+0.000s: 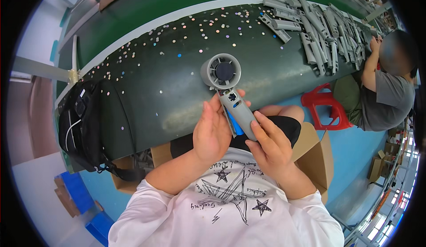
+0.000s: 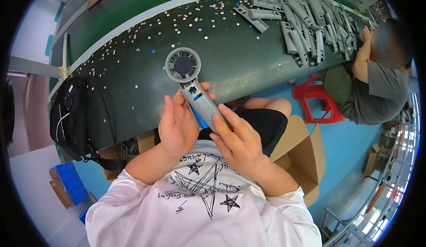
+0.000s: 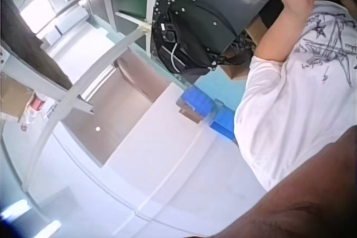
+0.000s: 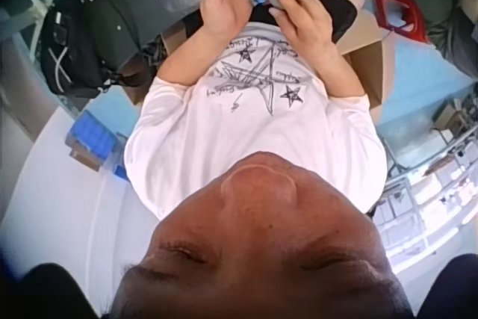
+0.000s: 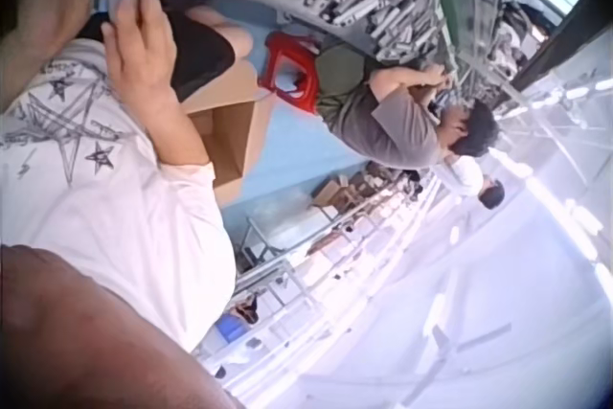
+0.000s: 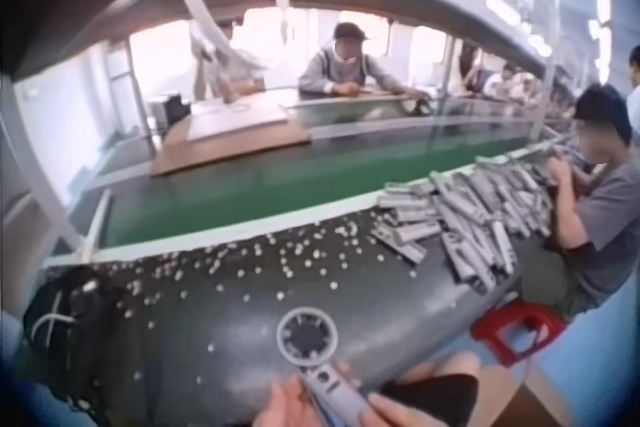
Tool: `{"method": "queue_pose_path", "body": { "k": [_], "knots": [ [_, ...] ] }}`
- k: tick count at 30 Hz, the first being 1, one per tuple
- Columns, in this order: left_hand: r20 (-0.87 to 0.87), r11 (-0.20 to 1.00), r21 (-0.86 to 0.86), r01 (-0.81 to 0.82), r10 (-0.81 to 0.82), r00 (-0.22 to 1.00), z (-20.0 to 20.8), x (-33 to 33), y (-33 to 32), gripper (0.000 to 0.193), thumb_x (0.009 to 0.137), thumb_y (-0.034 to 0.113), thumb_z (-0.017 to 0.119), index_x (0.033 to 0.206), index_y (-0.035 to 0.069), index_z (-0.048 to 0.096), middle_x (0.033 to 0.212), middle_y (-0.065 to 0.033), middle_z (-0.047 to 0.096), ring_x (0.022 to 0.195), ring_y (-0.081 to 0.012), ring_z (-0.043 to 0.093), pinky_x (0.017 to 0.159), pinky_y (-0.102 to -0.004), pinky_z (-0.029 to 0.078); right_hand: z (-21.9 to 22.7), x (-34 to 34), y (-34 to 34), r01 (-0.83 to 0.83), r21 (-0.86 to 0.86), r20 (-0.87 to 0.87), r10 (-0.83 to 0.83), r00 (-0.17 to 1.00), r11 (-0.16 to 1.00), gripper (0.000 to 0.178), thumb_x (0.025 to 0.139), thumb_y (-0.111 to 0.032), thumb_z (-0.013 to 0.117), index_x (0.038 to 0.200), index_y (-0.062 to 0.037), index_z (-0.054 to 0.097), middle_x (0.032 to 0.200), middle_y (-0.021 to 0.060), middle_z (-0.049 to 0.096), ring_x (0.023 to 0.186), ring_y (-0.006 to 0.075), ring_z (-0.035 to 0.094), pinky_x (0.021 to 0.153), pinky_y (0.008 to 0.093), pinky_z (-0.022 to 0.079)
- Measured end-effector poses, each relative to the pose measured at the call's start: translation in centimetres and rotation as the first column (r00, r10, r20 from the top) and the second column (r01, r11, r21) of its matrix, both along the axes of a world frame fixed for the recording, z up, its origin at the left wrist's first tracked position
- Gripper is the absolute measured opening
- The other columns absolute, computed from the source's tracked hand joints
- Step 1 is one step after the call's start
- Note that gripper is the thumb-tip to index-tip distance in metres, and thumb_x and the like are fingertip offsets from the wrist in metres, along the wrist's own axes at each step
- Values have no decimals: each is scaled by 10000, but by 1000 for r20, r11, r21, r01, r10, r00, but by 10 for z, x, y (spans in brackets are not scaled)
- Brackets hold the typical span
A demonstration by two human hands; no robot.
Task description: Assemble mechanical parts and internal circuit boards into a handheld electronic device housing.
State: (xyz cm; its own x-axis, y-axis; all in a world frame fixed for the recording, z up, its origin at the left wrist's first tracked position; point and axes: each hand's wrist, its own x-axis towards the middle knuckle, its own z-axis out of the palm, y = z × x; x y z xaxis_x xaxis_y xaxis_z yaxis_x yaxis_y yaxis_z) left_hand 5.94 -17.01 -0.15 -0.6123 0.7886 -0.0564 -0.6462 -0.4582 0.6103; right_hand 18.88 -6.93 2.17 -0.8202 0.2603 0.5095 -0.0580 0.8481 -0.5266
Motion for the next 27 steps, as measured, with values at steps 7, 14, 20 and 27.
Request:
{"method": "queue_pose_path", "body": {
  "k": [7,14,20,27],
  "knots": [
    [-35,1000,-2,-4,4,999,2,3,0,688,1020,538,219,1416,-14,328,1399,-159,439,1248,-279,475,1077,-428,367,-3,-1,-2,14,43,-37,-13,999,999,493,711,-17,764,1178,45,618,1220,258,586,814,293,639,672,322,535],
    [-77,1000,10,15,-14,997,-1,4,2,689,1024,529,206,1433,-19,295,1421,-158,413,1265,-282,460,1087,-427,356,-4,-1,-2,25,37,-35,-24,999,999,502,706,-33,770,1180,41,620,1217,251,590,756,266,619,647,314,521],
    [-100,1000,22,11,-9,995,-4,5,2,687,1026,526,204,1443,-16,275,1441,-157,391,1273,-283,451,1087,-427,357,-6,-2,-2,42,112,-26,-39,999,993,486,700,-70,772,1153,43,635,1201,239,605,684,224,576,605,305,482],
    [-120,1000,23,12,-10,993,-6,8,2,682,1027,516,220,1463,-8,235,1462,-147,366,1291,-279,428,1090,-432,351,-1,1,-9,54,-14,72,-53,996,998,469,724,5,750,1169,74,619,1204,263,597,1017,353,646,855,375,534]
  ]
}}
